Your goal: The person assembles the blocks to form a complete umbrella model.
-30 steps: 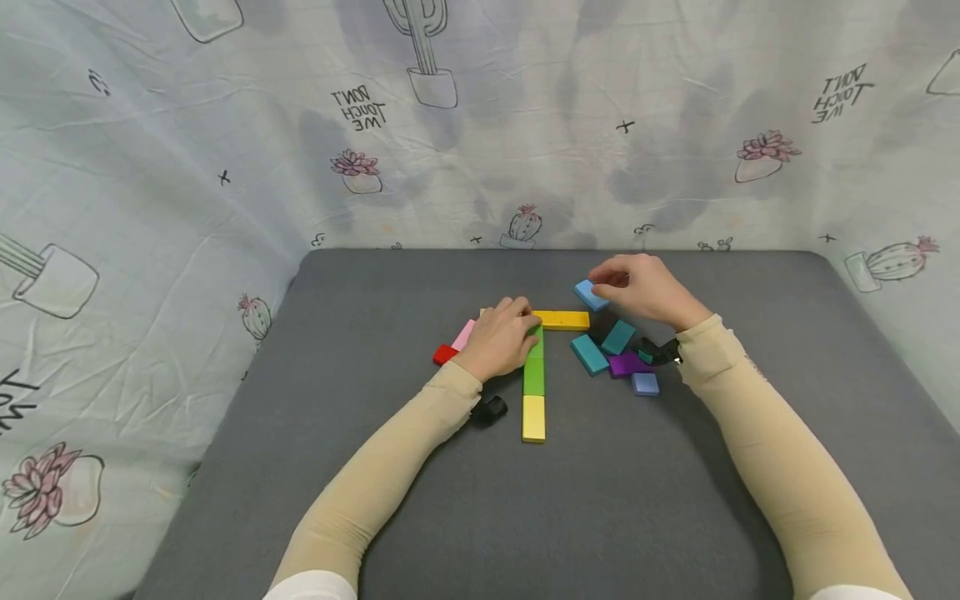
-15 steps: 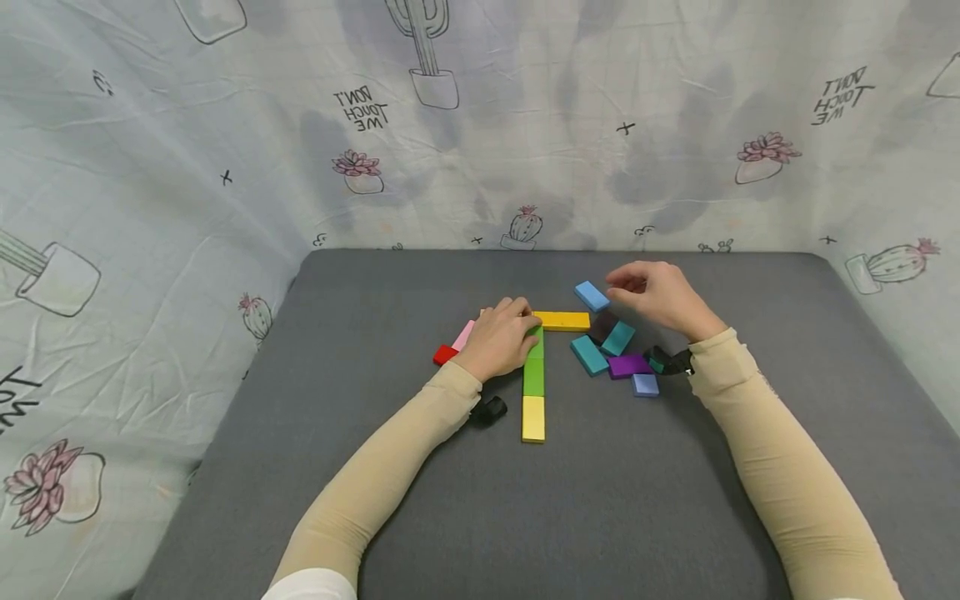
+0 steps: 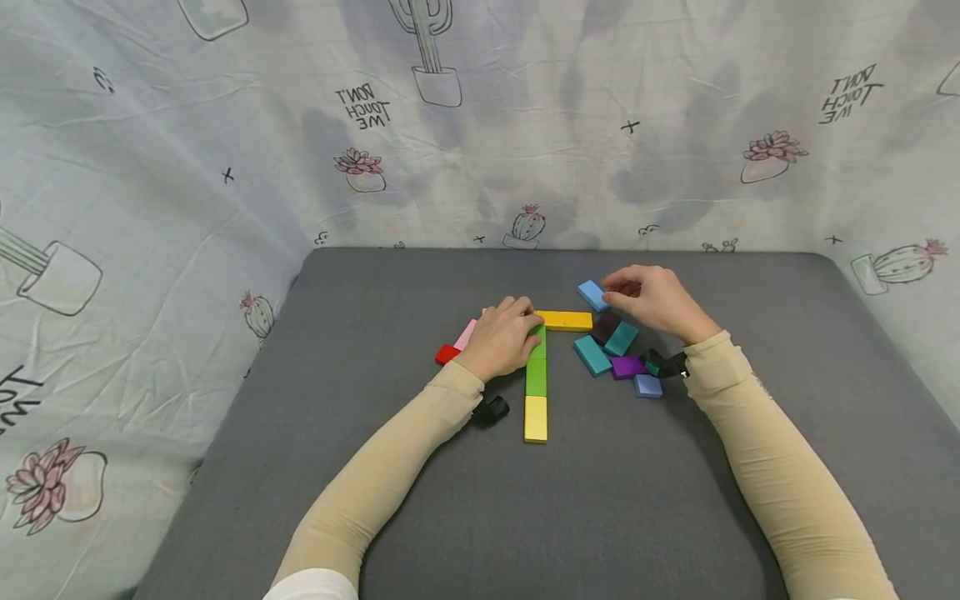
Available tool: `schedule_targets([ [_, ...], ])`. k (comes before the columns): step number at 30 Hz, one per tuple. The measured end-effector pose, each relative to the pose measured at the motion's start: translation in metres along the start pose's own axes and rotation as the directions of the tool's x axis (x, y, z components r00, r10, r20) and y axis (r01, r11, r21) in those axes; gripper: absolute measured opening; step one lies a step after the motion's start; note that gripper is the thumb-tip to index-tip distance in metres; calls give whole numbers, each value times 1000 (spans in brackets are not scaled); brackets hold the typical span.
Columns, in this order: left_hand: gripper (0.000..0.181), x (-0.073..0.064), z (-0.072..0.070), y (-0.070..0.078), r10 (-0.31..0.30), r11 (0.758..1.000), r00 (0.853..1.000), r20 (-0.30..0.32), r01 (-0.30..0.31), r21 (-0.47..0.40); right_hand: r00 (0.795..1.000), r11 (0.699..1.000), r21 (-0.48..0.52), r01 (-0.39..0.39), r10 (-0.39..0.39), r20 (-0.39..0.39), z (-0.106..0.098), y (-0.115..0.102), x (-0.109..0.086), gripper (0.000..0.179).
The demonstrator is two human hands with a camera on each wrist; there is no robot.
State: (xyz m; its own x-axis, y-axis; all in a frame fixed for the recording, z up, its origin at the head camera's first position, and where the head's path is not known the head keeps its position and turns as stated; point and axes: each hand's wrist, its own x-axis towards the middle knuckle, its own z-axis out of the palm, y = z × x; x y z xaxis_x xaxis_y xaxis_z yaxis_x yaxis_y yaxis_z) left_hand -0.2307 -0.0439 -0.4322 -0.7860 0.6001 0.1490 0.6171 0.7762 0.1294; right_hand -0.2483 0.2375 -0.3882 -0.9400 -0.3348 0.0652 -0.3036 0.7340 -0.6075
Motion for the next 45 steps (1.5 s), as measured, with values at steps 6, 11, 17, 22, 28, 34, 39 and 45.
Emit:
schedule_targets([
  [6, 33, 1, 0, 1, 2, 1000, 1000, 1, -2, 11, 1000, 1000, -5, -16, 16, -2, 0, 1, -1, 33],
  [11, 33, 1, 1, 1, 8, 1000, 1000, 0, -8, 11, 1000, 1000, -10, -21, 21, 9, -1, 3, 0, 33],
  [17, 34, 1, 2, 1, 2, 1000, 1000, 14, -2, 5, 997, 997, -76, -10, 16, 71, -4, -1, 16, 36],
  [22, 35, 0, 1, 0, -13, 1000, 1000, 20, 13, 2, 980, 988, -153, 28, 3, 199, 0, 0, 39, 41],
  [28, 34, -2, 1, 1, -12, 1000, 1000, 11, 12, -4, 948, 966, -245, 85, -2, 319, 6, -1, 56, 48],
  [34, 34, -1, 0, 2, -11, 1000, 1000, 4, 11, 0, 936, 964, -255, 74, 21, 351, 8, -5, 62, 49],
  [39, 35, 0, 0, 3, -11, 1000, 1000, 8, 11, 3, 935, 964, -261, 51, 46, 352, 9, -4, 62, 49],
  [45, 35, 0, 0, 2, -11, 1000, 1000, 11, 11, 5, 934, 967, -256, 17, 76, 349, 11, -3, 61, 48],
])
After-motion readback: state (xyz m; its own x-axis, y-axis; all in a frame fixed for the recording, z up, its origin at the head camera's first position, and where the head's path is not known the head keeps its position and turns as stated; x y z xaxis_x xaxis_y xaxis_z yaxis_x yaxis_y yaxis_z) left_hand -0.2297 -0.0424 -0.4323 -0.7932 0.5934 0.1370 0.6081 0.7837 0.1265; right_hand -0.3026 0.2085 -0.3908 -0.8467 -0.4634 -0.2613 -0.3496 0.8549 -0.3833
